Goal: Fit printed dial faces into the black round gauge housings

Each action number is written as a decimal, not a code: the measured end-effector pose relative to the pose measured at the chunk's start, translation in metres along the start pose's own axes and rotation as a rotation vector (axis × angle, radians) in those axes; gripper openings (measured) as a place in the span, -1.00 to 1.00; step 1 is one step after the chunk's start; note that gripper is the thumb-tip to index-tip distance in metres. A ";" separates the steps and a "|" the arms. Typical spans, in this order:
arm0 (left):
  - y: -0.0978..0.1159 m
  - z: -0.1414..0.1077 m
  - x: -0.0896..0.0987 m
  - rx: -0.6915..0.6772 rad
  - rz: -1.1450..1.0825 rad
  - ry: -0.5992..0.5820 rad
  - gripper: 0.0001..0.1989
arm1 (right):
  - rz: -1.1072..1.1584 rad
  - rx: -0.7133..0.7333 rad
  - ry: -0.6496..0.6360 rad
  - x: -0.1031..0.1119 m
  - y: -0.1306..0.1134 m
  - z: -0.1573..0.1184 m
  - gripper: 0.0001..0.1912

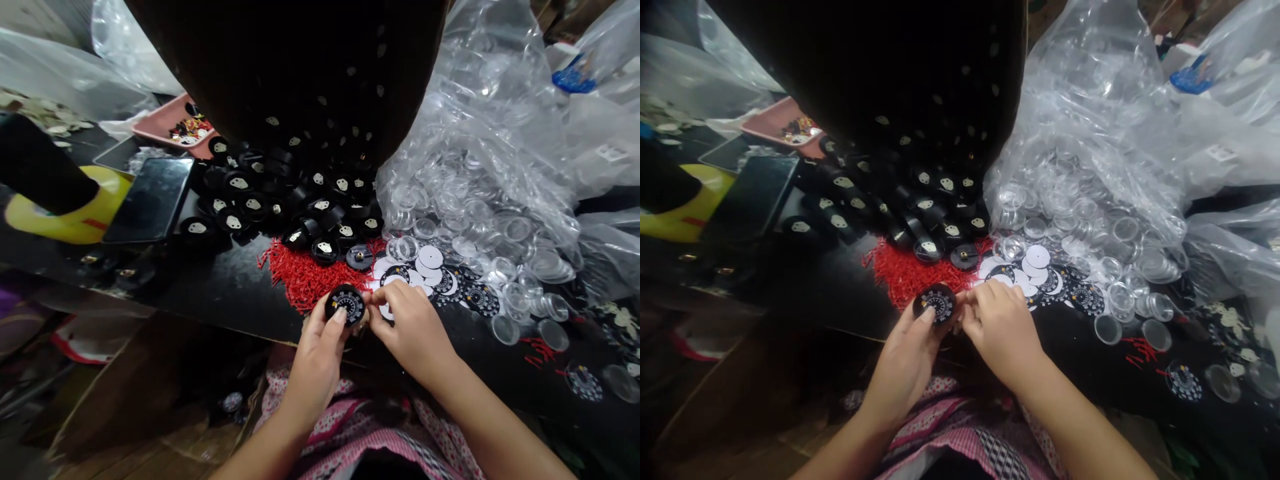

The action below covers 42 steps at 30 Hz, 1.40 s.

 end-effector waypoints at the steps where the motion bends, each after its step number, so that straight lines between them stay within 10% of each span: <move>1: 0.000 0.000 -0.003 0.008 -0.040 -0.024 -0.71 | 0.022 -0.005 0.027 0.000 0.000 -0.002 -0.94; 10: 0.010 -0.001 -0.004 0.047 -0.069 -0.055 -0.55 | 0.417 -0.090 0.107 0.014 -0.001 -0.006 -0.86; 42: 0.025 -0.011 -0.005 -0.188 0.525 -0.022 -0.77 | 0.270 -0.111 -0.007 0.016 -0.018 -0.013 -0.78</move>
Point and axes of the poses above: each hand's wrist, its own z-axis towards the middle knuckle, its own x-axis out of the back of the hand, y = z × x, the point moved 4 cm from there along z, towards the middle knuckle, and after that the axes turned 3 degrees about x, right-handed, at the moved point
